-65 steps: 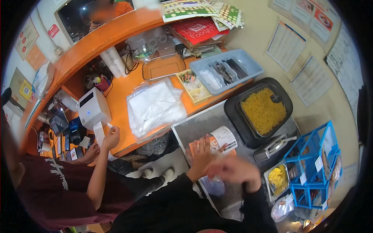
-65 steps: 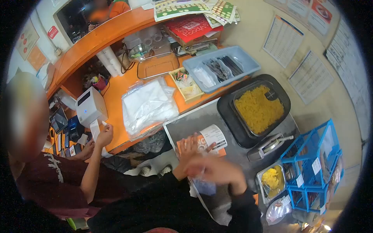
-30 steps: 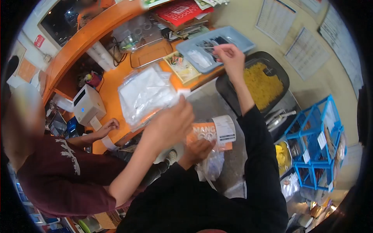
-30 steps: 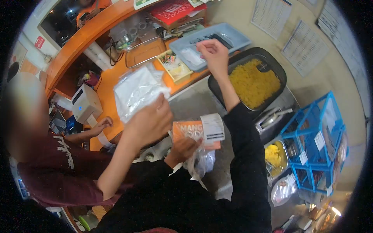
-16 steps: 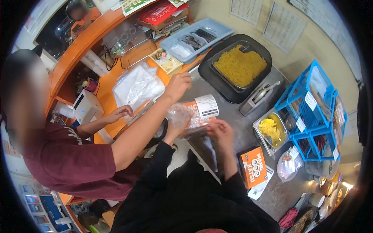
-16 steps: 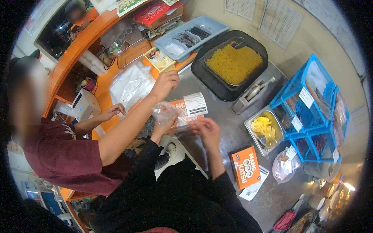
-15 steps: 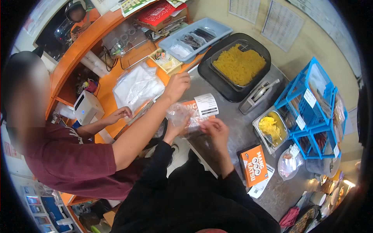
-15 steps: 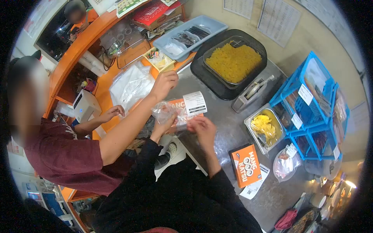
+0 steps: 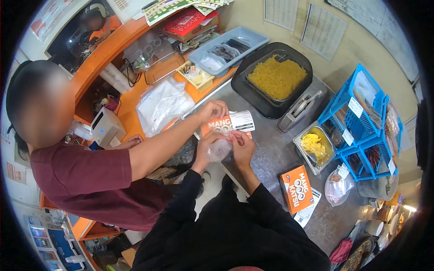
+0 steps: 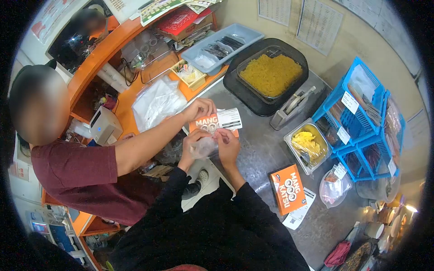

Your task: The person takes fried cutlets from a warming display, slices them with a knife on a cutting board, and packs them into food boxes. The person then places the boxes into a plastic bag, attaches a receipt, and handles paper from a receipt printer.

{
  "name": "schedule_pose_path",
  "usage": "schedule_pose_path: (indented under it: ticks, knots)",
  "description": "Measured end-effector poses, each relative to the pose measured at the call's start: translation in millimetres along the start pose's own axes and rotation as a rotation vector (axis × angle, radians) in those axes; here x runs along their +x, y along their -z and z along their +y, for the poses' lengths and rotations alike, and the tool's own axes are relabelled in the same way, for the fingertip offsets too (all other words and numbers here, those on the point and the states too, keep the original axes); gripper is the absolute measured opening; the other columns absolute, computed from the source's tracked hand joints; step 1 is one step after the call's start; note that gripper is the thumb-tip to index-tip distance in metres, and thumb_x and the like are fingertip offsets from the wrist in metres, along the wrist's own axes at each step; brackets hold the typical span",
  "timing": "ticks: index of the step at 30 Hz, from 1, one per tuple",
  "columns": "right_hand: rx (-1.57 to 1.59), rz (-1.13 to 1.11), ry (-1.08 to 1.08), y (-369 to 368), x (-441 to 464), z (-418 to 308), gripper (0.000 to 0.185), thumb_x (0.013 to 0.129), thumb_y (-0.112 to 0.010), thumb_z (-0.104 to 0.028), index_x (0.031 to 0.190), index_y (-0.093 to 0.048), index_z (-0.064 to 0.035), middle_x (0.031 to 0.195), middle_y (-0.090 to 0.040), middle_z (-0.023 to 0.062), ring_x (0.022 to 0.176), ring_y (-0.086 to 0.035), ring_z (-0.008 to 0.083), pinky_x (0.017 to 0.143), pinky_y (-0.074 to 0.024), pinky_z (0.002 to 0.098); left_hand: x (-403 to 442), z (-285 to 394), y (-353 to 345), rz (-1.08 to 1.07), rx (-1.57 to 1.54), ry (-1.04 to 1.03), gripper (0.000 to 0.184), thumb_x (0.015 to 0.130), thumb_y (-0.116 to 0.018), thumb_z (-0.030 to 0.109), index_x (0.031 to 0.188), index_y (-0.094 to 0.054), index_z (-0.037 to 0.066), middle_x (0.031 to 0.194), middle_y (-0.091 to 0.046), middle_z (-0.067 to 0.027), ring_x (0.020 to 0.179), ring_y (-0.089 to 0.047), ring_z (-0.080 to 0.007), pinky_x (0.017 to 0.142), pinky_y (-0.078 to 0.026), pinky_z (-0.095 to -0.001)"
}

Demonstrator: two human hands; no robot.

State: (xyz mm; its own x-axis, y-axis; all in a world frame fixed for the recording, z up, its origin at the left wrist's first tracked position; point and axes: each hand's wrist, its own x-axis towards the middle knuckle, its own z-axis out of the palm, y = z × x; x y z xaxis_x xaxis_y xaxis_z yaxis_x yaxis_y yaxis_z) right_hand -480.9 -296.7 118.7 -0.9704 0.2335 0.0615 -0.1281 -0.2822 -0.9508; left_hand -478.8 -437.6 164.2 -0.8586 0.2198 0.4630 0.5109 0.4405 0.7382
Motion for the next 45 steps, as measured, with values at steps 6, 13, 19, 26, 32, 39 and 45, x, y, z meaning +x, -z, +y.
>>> schedule_pose_path:
  ticks: [6, 13, 19, 26, 32, 39, 45]
  knots:
    - [-0.117, 0.031, 0.023, -3, -2, -8, 0.027, 0.088, -0.065, 0.000, 0.115, -0.064, 0.0047, 0.097, -0.070, 0.0128, 0.080, -0.069, 0.0169, 0.075, -0.0572, 0.0289, -8, -11, -2, 0.001, 0.163, -0.160, 0.027, 0.071, -0.067, 0.000, 0.098, -0.067, 0.006, 0.096, -0.067, -0.0105, 0.090, -0.066, -0.0295, 0.079, -0.052, -0.0351]
    - [-0.248, 0.028, 0.133, -18, -23, -14, 0.046, 0.087, -0.069, -0.006, 0.131, -0.054, 0.0000, 0.110, -0.067, 0.0159, 0.094, -0.066, 0.0145, 0.080, -0.0542, 0.0273, -8, -13, -4, -0.045, -0.058, 0.065, 0.028, 0.080, -0.065, -0.006, 0.106, -0.060, 0.004, 0.095, -0.068, -0.0099, 0.085, -0.068, -0.0222, 0.073, -0.054, -0.0302]
    - [-0.386, -0.054, -0.017, -11, -20, -28, 0.050, 0.087, -0.060, 0.004, 0.135, -0.049, -0.0055, 0.121, -0.064, 0.0155, 0.110, -0.063, 0.0218, 0.088, -0.0518, 0.0341, -1, -19, -20, 0.228, -0.565, 0.396, 0.036, 0.084, -0.066, -0.008, 0.114, -0.049, 0.000, 0.095, -0.069, -0.0102, 0.087, -0.067, -0.0141, 0.076, -0.054, -0.0257]
    - [-0.233, -0.023, -0.045, -12, -23, -32, 0.057, 0.088, -0.058, 0.005, 0.140, -0.040, -0.0076, 0.120, -0.065, 0.0137, 0.111, -0.060, 0.0175, 0.090, -0.0492, 0.0303, 0, 2, -24, 0.284, -0.173, 0.332, 0.022, 0.083, -0.065, -0.009, 0.103, -0.069, -0.002, 0.091, -0.068, -0.0094, 0.072, -0.063, -0.0115, 0.067, -0.051, -0.0232]
    - [-0.137, 0.007, -0.049, -14, -23, -28, 0.058, 0.088, -0.056, 0.005, 0.142, -0.037, -0.0084, 0.121, -0.064, 0.0132, 0.110, -0.060, 0.0161, 0.088, -0.0488, 0.0270, 3, 0, -14, 0.188, -0.138, 0.332, 0.020, 0.083, -0.066, -0.005, 0.100, -0.073, 0.003, 0.088, -0.068, -0.0087, 0.070, -0.064, -0.0138, 0.063, -0.049, -0.0246]
    - [-0.188, 0.012, -0.036, -14, -22, -27, 0.057, 0.089, -0.056, 0.004, 0.141, -0.038, -0.0091, 0.119, -0.066, 0.0141, 0.110, -0.060, 0.0158, 0.086, -0.0492, 0.0260, 4, -5, -13, 0.159, -0.184, 0.356, 0.021, 0.084, -0.065, -0.006, 0.102, -0.073, 0.001, 0.088, -0.068, -0.0066, 0.066, -0.060, -0.0088, 0.058, -0.047, -0.0213]
    - [-0.521, -0.095, 0.030, -13, -18, -43, 0.053, 0.087, -0.055, 0.002, 0.138, -0.042, -0.0113, 0.115, -0.068, 0.0111, 0.106, -0.064, 0.0225, 0.085, -0.0506, 0.0320, 3, -17, -14, 0.148, -0.224, 0.324, 0.020, 0.085, -0.065, -0.006, 0.102, -0.073, 0.001, 0.090, -0.068, -0.0064, 0.069, -0.061, -0.0090, 0.060, -0.048, -0.0212]
